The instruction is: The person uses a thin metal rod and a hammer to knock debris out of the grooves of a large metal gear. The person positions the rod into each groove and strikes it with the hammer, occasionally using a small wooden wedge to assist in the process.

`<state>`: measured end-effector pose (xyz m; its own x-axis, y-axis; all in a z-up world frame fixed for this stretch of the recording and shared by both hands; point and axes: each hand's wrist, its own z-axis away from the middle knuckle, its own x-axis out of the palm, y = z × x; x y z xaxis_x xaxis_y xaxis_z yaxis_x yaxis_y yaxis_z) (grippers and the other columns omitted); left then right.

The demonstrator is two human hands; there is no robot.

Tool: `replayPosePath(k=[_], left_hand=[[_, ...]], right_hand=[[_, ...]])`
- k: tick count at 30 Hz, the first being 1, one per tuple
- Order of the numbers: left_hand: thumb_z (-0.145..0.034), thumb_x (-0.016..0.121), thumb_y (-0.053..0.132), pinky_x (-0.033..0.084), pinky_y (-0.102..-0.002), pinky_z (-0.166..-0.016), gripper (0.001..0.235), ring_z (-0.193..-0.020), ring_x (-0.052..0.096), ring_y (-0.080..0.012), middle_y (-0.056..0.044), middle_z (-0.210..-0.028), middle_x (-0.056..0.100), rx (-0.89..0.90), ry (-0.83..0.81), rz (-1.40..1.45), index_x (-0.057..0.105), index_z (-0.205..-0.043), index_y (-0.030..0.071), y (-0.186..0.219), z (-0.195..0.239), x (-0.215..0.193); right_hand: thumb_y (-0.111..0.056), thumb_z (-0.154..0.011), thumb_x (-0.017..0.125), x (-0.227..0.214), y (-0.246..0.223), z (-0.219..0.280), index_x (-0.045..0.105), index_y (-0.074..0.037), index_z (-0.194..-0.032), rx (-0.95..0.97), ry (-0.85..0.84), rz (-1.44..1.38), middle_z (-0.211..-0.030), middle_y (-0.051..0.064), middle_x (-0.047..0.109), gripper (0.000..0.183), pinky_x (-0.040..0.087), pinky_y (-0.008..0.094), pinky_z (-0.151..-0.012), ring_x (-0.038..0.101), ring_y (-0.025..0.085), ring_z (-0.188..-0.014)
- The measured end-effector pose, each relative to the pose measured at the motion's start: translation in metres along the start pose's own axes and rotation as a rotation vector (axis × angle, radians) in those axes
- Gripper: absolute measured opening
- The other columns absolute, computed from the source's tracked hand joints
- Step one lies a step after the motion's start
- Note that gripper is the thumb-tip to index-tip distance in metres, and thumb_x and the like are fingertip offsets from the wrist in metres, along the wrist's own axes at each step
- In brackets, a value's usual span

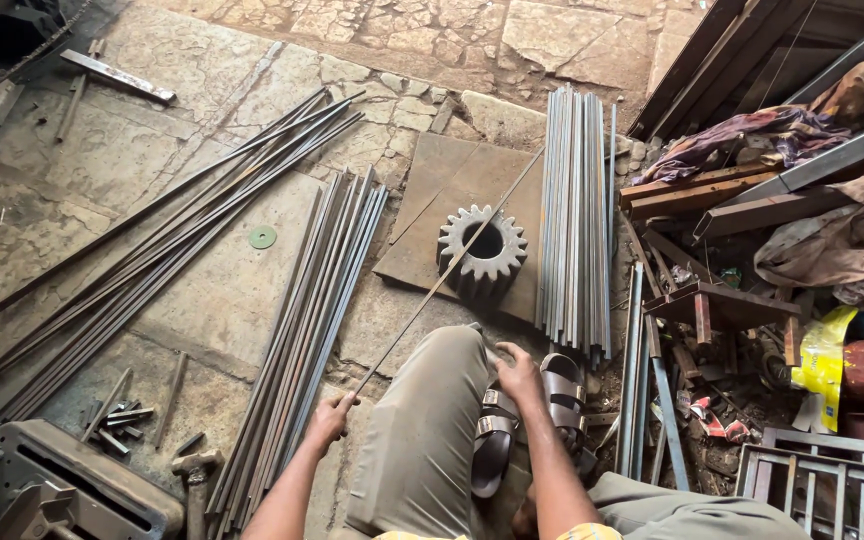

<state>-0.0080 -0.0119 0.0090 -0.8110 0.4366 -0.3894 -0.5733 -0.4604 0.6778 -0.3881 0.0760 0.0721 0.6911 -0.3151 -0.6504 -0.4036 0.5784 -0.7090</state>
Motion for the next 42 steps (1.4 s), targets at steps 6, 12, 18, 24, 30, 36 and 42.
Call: replayPosePath(k=[6, 12, 18, 24, 30, 36, 42], left_hand=[[-0.098, 0.059, 0.049, 0.045, -0.034, -0.048, 0.046, -0.049, 0.056, -0.0157, -0.005, -0.060, 0.058, 0.004, -0.004, 0.027, 0.081, -0.113, 0.012, -0.0009, -0.0005, 0.0017], [-0.099, 0.059, 0.048, 0.045, -0.033, -0.048, 0.044, -0.050, 0.056, -0.0150, -0.004, -0.060, 0.058, -0.001, -0.013, 0.037, 0.081, -0.113, 0.013, -0.0028, 0.0009, 0.0035], [-0.099, 0.059, 0.047, 0.046, -0.032, -0.048, 0.043, -0.051, 0.057, -0.0147, -0.004, -0.061, 0.059, -0.003, -0.007, 0.030, 0.082, -0.112, 0.013, -0.0030, 0.0010, 0.0049], [-0.099, 0.059, 0.047, 0.047, -0.033, -0.049, 0.043, -0.052, 0.057, -0.0142, -0.004, -0.062, 0.061, -0.029, -0.008, -0.005, 0.081, -0.114, 0.014, -0.0019, 0.0005, 0.0033], [-0.099, 0.059, 0.048, 0.046, -0.032, -0.049, 0.043, -0.052, 0.057, -0.0138, -0.003, -0.062, 0.060, -0.032, -0.014, -0.013, 0.081, -0.116, 0.015, -0.0015, -0.0001, 0.0030], [-0.099, 0.059, 0.048, 0.048, -0.033, -0.050, 0.043, -0.054, 0.058, -0.0143, -0.004, -0.064, 0.060, -0.030, -0.012, -0.002, 0.081, -0.116, 0.014, -0.0026, 0.0006, 0.0034], [-0.099, 0.058, 0.048, 0.048, -0.032, -0.051, 0.044, -0.055, 0.056, -0.0142, -0.003, -0.064, 0.058, -0.023, -0.016, 0.016, 0.081, -0.117, 0.015, -0.0039, 0.0005, 0.0043]], right_hand=[[-0.037, -0.088, 0.073, 0.0013, -0.0009, 0.0021, 0.071, -0.022, -0.127, 0.029, -0.001, 0.023, -0.125, 0.016, 0.071, 0.042, 0.054, 0.043, -0.098, 0.067, 0.035, -0.119], [-0.031, -0.087, 0.074, 0.0028, 0.0029, 0.0012, 0.071, -0.020, -0.126, 0.000, 0.009, 0.007, -0.126, 0.013, 0.072, 0.041, 0.053, 0.041, -0.100, 0.068, 0.033, -0.119], [-0.030, -0.088, 0.074, 0.0031, 0.0054, 0.0014, 0.071, -0.019, -0.126, 0.002, 0.008, 0.006, -0.125, 0.012, 0.073, 0.040, 0.054, 0.040, -0.101, 0.069, 0.032, -0.119], [-0.030, -0.088, 0.073, 0.0019, 0.0050, 0.0019, 0.071, -0.018, -0.126, 0.024, 0.002, 0.001, -0.125, 0.011, 0.073, 0.040, 0.054, 0.039, -0.100, 0.069, 0.031, -0.118], [-0.031, -0.088, 0.073, 0.0014, 0.0054, 0.0003, 0.071, -0.018, -0.126, 0.036, -0.002, 0.004, -0.125, 0.011, 0.073, 0.040, 0.054, 0.039, -0.100, 0.070, 0.031, -0.117], [-0.030, -0.088, 0.073, 0.0004, 0.0061, -0.0002, 0.071, -0.017, -0.127, 0.026, 0.000, -0.002, -0.125, 0.012, 0.073, 0.041, 0.055, 0.039, -0.099, 0.070, 0.030, -0.117], [-0.029, -0.088, 0.073, -0.0005, 0.0067, -0.0002, 0.071, -0.017, -0.127, 0.025, -0.006, -0.010, -0.127, 0.012, 0.072, 0.041, 0.054, 0.039, -0.099, 0.070, 0.030, -0.118]])
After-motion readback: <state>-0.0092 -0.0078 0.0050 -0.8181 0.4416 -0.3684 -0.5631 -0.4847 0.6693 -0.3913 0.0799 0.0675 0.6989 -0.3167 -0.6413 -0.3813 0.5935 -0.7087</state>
